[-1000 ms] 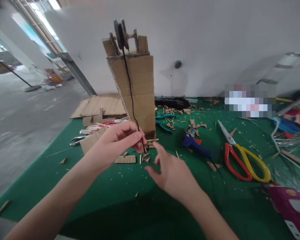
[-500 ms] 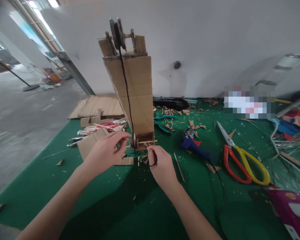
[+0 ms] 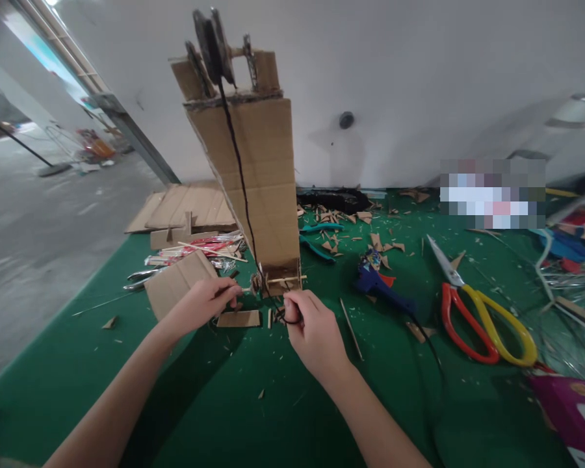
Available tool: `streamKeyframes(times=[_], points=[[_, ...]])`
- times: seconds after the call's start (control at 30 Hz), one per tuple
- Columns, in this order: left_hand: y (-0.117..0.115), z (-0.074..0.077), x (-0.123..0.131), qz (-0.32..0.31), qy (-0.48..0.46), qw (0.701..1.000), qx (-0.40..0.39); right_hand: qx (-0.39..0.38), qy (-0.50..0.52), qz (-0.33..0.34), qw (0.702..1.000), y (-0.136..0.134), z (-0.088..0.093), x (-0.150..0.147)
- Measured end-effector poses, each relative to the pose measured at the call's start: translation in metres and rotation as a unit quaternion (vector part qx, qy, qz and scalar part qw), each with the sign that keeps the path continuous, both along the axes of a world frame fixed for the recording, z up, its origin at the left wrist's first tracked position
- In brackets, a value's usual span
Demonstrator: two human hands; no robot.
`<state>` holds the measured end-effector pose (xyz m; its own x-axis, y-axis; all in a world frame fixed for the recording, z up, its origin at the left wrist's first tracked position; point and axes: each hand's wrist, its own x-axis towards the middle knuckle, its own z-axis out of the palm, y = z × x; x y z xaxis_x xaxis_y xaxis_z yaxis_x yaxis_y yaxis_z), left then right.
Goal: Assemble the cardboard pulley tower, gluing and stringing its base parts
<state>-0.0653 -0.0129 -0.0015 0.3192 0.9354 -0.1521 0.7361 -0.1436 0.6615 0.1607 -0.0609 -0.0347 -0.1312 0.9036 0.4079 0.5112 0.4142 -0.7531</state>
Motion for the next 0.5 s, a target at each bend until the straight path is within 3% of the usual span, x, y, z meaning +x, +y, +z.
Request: streamKeyframes(times=[0.27, 0.5], points=[[-0.0013, -0.0074, 0.0016, 0.021, -0.023, 0.999, -0.022, -0.004, -0.003, 0.000, 1.000, -0.0008, 0.0018, -0.0003], [-0.0009, -0.0105, 0.0045, 0.036, 0.025, 0.999, 0.000, 0.009, -0.002, 0.001, 1.000, 0.0003, 0.0020, -0.0001]])
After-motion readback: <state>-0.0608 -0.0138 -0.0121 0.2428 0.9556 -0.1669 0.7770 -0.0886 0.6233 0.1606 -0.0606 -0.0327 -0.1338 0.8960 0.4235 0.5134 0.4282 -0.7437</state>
